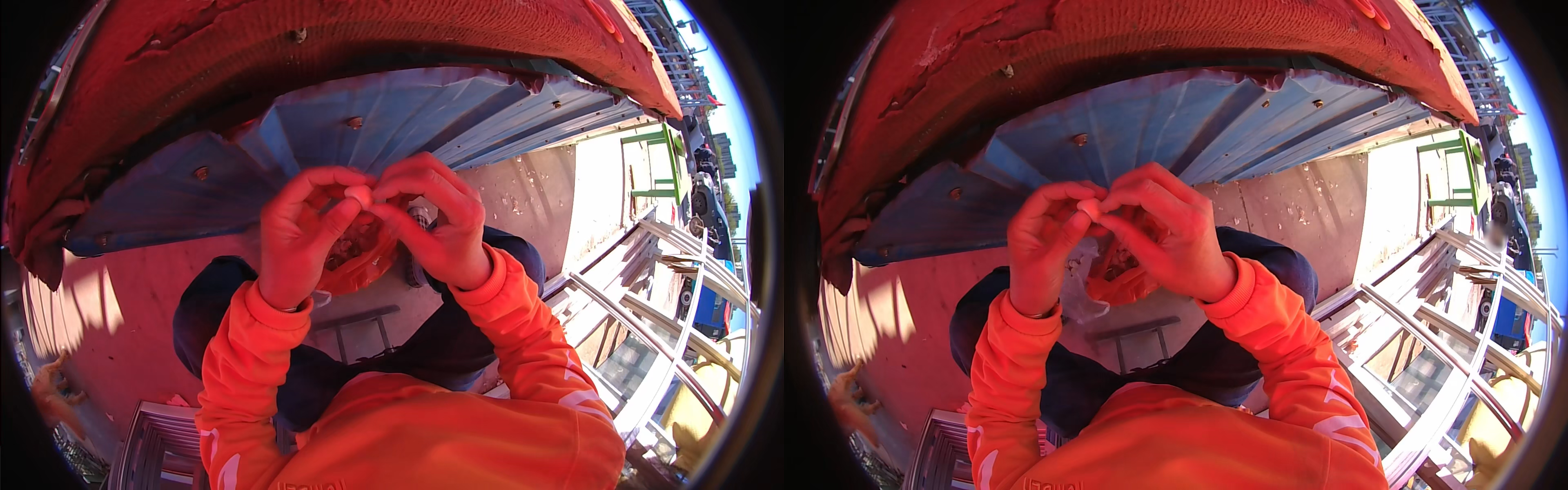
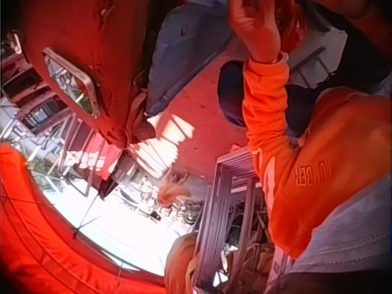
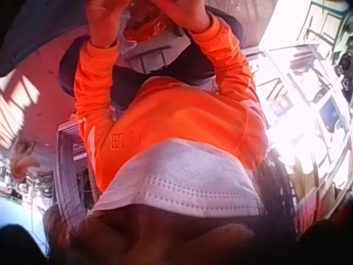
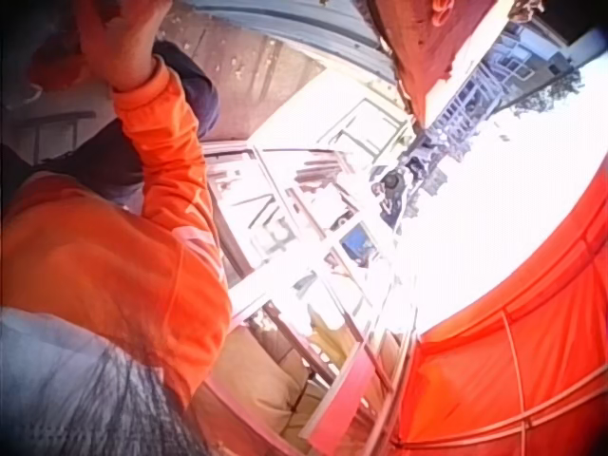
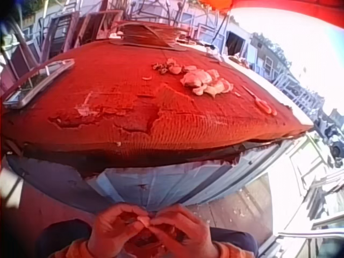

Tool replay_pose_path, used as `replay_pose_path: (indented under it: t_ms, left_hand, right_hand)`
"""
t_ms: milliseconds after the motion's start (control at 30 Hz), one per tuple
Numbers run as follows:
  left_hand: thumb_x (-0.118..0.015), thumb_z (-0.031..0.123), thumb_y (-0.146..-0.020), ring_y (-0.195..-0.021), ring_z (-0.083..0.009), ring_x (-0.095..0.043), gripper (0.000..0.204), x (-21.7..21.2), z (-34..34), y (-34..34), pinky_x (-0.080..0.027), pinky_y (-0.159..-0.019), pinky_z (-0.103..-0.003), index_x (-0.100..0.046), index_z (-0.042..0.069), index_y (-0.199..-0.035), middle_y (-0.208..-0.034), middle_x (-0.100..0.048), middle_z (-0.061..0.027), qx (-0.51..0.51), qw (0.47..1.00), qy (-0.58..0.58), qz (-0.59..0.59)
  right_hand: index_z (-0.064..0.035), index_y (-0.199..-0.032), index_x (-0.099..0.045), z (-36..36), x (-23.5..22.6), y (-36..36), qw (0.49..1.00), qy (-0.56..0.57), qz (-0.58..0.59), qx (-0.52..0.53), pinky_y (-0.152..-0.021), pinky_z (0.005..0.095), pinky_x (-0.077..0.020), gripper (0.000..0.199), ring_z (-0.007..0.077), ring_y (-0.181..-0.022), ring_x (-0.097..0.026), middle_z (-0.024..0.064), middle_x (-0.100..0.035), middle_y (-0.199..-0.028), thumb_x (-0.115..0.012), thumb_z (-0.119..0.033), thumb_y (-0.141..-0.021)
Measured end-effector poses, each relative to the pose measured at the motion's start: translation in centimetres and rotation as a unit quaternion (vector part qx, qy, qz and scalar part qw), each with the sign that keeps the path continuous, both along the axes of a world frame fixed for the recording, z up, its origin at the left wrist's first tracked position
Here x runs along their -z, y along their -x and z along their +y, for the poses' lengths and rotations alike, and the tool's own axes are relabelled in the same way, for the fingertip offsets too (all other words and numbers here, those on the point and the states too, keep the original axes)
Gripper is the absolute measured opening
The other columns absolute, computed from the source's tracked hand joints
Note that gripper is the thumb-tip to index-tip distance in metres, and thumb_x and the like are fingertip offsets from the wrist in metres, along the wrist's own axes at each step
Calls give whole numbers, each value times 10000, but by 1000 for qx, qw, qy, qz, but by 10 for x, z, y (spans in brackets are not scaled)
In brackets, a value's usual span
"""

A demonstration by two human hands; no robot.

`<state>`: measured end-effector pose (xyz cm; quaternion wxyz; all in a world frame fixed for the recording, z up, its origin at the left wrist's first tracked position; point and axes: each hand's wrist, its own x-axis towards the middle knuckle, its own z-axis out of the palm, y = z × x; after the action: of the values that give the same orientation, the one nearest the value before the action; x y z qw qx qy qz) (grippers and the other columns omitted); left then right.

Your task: The person peels small white garlic cloves by hand, removing the outer skin and placing the peeled cloves on a red surface. The person occasionally uses a small pair of scissors to assist with peeling.

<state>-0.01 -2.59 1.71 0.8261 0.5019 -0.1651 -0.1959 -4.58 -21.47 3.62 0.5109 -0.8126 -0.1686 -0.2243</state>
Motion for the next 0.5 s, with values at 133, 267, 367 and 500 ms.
replay_pose_path:
  t_ms: [133,267,367,500]
  left_hand:
    - [-646,-1,-1020,-1085,-146,-661,212,3,2,-1,-565,-958,-313,-635,-40,-1228,-1188,-708,-126,4,1000,-3,-14]
    - [-638,-3,-1022,-1072,-143,-665,201,4,1,-3,-566,-958,-314,-635,-38,-1220,-1185,-708,-135,-11,1000,3,1]
    - [-641,-5,-1019,-1059,-141,-666,198,2,1,-3,-562,-956,-312,-635,-38,-1214,-1175,-712,-136,-10,1000,14,11]
    - [-649,-8,-1011,-1064,-142,-667,209,5,3,-5,-561,-951,-308,-634,-43,-1216,-1155,-716,-133,-2,1000,-1,-11]
  right_hand:
    - [11,-997,-708,-1,-3,1,999,-33,33,-22,-764,308,-537,166,209,-844,-675,112,-677,-992,-753,82,-854]
    - [17,-970,-708,-10,-8,1,978,-72,108,-161,-793,328,-521,134,219,-826,-660,117,-685,-967,-748,74,-856]
    - [12,-996,-709,-18,-5,3,982,-47,129,-130,-771,306,-527,147,199,-831,-663,115,-675,-1003,-744,78,-870]
    - [-15,-1055,-694,-5,0,1,994,-69,75,-38,-703,277,-524,206,155,-795,-652,87,-642,-1049,-769,39,-871]
